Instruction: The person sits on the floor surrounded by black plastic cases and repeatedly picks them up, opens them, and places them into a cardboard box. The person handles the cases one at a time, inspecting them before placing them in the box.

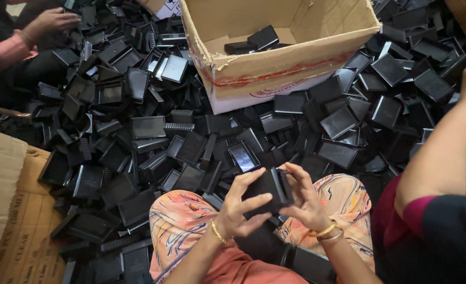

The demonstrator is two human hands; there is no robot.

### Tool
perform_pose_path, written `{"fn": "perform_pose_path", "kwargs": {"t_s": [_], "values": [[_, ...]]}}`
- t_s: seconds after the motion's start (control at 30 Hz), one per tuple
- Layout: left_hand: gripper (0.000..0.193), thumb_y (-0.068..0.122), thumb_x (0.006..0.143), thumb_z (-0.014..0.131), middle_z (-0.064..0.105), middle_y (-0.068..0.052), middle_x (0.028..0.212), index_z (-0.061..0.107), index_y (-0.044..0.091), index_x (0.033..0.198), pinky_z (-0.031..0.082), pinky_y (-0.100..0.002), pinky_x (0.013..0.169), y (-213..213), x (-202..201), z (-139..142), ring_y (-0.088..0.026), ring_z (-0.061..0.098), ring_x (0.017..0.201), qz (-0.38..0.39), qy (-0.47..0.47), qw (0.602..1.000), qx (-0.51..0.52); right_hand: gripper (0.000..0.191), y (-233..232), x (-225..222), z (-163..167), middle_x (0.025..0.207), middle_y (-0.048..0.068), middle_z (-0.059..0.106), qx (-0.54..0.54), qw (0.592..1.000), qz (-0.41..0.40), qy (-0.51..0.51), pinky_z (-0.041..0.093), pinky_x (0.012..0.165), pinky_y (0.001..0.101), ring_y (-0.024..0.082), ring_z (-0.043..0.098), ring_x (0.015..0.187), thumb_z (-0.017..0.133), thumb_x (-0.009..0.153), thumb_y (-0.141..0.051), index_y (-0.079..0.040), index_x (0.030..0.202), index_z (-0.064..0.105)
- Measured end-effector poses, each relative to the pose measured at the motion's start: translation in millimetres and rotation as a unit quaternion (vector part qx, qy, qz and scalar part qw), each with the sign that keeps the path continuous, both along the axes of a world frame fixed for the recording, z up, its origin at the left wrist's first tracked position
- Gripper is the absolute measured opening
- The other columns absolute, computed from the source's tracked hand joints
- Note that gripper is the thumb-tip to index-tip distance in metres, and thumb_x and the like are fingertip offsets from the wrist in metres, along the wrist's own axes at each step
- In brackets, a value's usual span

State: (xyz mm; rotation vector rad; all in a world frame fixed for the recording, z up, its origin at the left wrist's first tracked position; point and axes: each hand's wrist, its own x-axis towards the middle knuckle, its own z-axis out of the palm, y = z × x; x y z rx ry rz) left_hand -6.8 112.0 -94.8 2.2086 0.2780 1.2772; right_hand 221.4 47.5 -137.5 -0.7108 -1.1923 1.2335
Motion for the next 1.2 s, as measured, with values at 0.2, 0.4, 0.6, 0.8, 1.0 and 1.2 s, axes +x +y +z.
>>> {"fn": "perform_pose_path", "kwargs": {"t_s": [0.2,0.4,0.6,0.8,1.0,1.2], "values": [[0.077,0.024,0.069,0.086,0.044,-0.034,0.148,0.056,0.006,0.137,0.037,-0.058,0.112,9.5,2.5,6.4,-0.048,0.049,0.135,-0.03,0.032,0.999,-0.003,0.097,5.6,-6.6,4.0,0.15,0.009,0.044,-0.005,0.999,-0.049,-0.007,0.043,0.112,0.0385,0.025,0.048,0.138,0.082,0.076,0.004,-0.01,0.157,0.031],[0.055,-0.007,0.08,0.065,0.067,-0.019,0.136,0.056,0.002,0.134,0.059,-0.043,0.111,30.4,7.4,0.0,-0.037,0.07,0.128,0.036,0.011,0.999,0.029,0.076,23.1,12.2,13.7,0.156,0.013,0.043,0.085,0.967,-0.092,-0.223,0.037,0.121,0.0414,0.027,0.046,0.147,0.072,0.075,0.003,-0.008,0.147,0.048],[0.051,-0.006,0.077,0.061,0.067,-0.021,0.127,0.059,0.0,0.128,0.056,-0.045,0.109,110.3,36.0,56.4,-0.037,0.069,0.12,-0.017,0.08,0.973,0.218,0.061,53.2,36.3,15.8,0.148,0.013,0.06,0.061,0.957,-0.208,-0.193,0.043,0.121,0.04,0.03,0.056,0.14,0.067,0.078,0.012,-0.007,0.135,0.057],[0.041,0.02,0.092,0.067,0.057,-0.023,0.134,0.061,0.005,0.13,0.035,-0.05,0.112,221.1,77.6,108.0,-0.042,0.05,0.127,0.368,0.074,0.862,0.339,0.068,80.7,-1.8,-35.9,0.129,0.021,0.065,-0.212,0.781,-0.116,-0.576,0.052,0.1,0.0466,0.038,0.065,0.119,0.073,0.087,-0.05,-0.011,0.14,0.054],[0.052,0.011,0.067,0.071,0.062,-0.012,0.123,0.063,0.015,0.118,0.054,-0.047,0.086,180.0,98.9,-68.8,-0.034,0.059,0.113,0.008,0.463,0.88,0.106,0.086,64.8,-65.8,-93.3,0.12,0.024,0.051,-0.177,0.73,-0.12,-0.65,0.057,0.076,0.0524,0.043,0.062,0.1,0.073,0.083,-0.054,-0.011,0.15,0.04],[0.068,0.03,0.064,0.081,0.063,-0.007,0.121,0.063,0.03,0.131,0.036,-0.06,0.098,176.9,62.0,-146.8,-0.031,0.055,0.118,0.062,0.622,0.766,0.148,0.061,70.3,-60.8,-99.7,0.115,0.016,0.053,-0.176,0.783,-0.14,-0.58,0.053,0.075,0.0479,0.036,0.063,0.096,0.084,0.081,-0.045,-0.011,0.121,0.055]]}}
